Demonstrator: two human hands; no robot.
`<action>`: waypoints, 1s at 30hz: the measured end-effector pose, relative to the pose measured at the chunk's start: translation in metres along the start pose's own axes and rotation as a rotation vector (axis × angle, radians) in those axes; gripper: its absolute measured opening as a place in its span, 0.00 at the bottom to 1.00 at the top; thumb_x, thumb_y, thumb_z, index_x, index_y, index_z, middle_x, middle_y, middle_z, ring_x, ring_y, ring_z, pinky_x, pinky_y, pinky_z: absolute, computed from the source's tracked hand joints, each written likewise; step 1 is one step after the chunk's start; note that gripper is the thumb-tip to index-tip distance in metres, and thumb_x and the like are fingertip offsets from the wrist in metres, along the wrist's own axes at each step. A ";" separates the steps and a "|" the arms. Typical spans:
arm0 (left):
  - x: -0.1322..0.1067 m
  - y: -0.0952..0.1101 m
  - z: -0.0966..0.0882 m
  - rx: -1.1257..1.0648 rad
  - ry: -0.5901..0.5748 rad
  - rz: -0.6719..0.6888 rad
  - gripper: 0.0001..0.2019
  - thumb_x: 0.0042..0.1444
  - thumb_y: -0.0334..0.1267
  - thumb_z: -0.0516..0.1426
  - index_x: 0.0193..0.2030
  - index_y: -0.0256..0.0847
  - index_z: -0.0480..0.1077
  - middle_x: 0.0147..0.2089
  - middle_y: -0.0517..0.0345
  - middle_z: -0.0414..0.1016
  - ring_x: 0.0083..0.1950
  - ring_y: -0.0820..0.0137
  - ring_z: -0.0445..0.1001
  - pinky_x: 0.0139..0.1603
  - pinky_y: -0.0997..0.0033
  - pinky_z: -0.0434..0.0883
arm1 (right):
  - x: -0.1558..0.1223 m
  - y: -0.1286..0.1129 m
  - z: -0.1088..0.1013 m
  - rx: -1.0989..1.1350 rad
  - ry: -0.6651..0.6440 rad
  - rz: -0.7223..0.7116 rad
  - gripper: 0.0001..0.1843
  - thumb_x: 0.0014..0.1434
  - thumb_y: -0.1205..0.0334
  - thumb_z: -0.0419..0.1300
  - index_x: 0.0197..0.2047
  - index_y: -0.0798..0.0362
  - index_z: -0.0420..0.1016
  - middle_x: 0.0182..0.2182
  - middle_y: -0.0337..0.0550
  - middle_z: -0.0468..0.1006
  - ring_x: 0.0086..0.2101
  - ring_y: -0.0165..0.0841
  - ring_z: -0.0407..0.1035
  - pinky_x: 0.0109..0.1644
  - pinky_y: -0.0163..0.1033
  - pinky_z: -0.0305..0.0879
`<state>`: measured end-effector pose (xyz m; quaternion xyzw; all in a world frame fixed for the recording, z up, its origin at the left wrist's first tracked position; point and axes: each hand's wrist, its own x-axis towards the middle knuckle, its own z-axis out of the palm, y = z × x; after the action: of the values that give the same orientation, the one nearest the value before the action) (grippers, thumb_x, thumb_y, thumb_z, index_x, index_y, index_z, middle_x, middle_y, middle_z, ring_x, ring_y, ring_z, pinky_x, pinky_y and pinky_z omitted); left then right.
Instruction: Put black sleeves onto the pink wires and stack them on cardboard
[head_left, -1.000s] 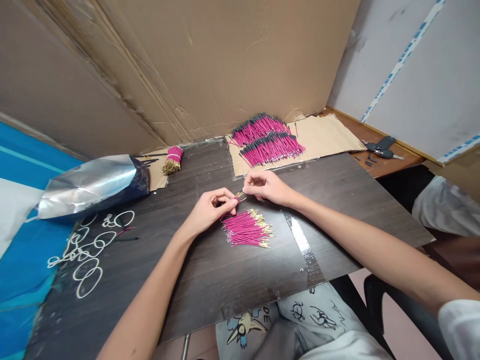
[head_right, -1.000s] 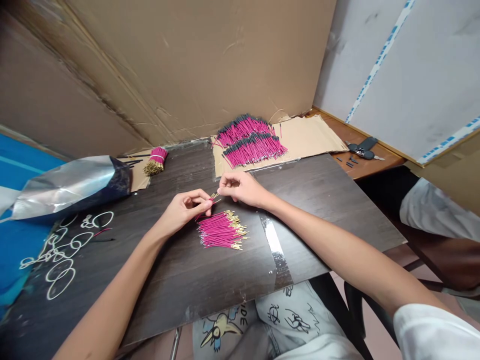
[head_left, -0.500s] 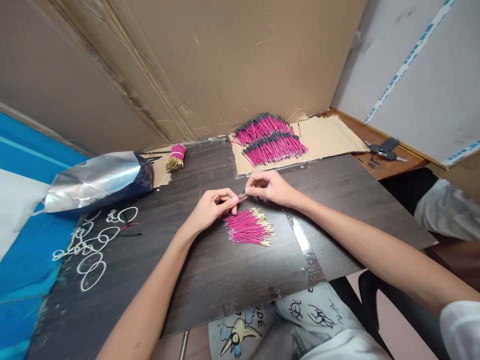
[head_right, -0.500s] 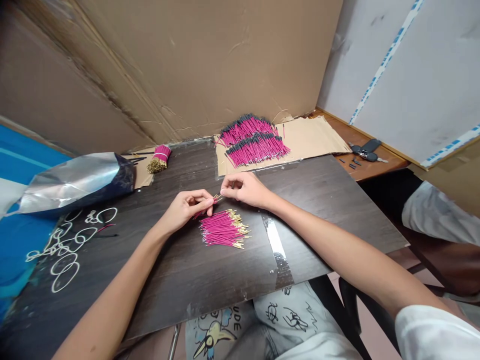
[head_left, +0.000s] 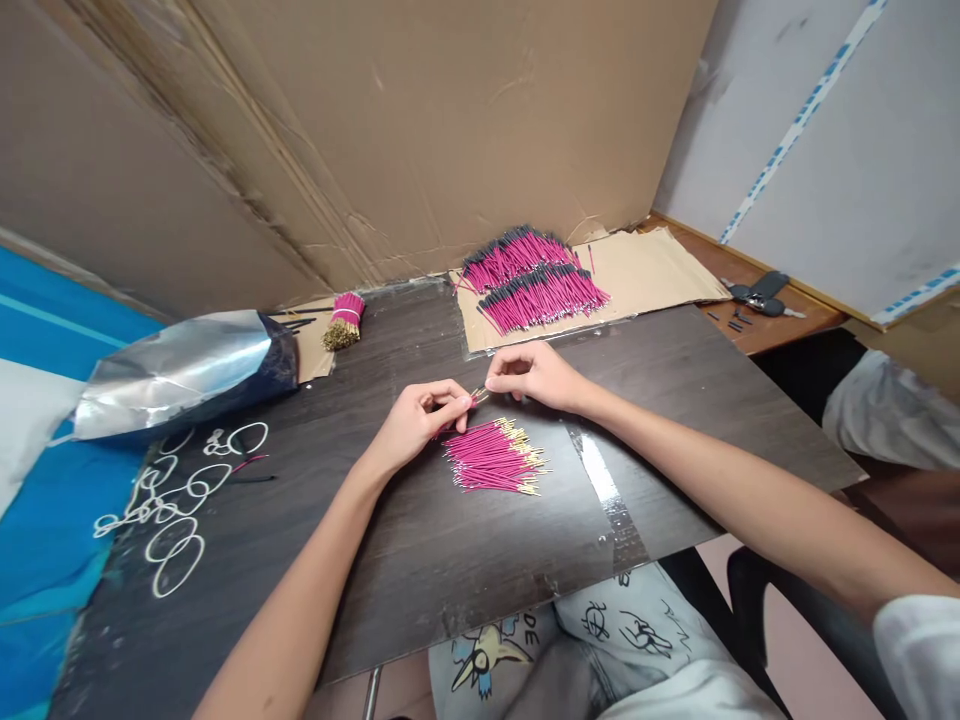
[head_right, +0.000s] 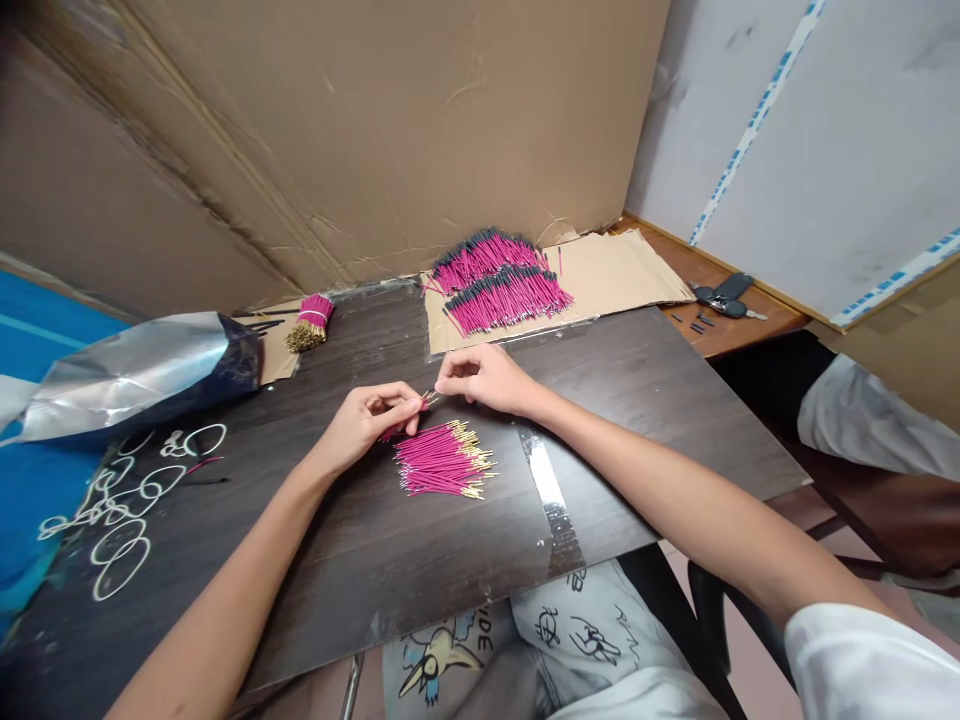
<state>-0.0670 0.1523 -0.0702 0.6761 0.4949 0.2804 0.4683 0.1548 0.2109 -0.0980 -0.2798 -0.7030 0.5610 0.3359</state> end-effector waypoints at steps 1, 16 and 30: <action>0.000 0.000 0.000 0.003 -0.002 0.000 0.16 0.62 0.49 0.60 0.34 0.36 0.75 0.25 0.59 0.74 0.25 0.75 0.62 0.27 0.74 0.58 | 0.000 0.000 0.000 0.001 -0.007 -0.001 0.09 0.57 0.58 0.66 0.30 0.54 0.76 0.23 0.36 0.73 0.25 0.27 0.65 0.31 0.37 0.61; 0.001 -0.008 0.005 0.091 0.134 0.041 0.15 0.59 0.48 0.63 0.35 0.36 0.79 0.28 0.57 0.76 0.28 0.72 0.69 0.31 0.73 0.65 | -0.004 -0.005 -0.001 -0.153 -0.054 -0.030 0.08 0.58 0.58 0.62 0.31 0.54 0.77 0.24 0.35 0.72 0.27 0.28 0.62 0.34 0.37 0.57; 0.001 -0.006 0.007 0.150 0.068 0.088 0.15 0.65 0.48 0.57 0.35 0.37 0.73 0.30 0.62 0.69 0.31 0.73 0.63 0.33 0.74 0.60 | -0.002 -0.005 -0.004 -0.077 -0.141 0.003 0.06 0.58 0.61 0.64 0.33 0.55 0.78 0.25 0.36 0.74 0.27 0.27 0.63 0.33 0.36 0.58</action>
<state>-0.0627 0.1509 -0.0783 0.7205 0.4997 0.2857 0.3866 0.1587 0.2110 -0.0931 -0.2533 -0.7454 0.5524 0.2739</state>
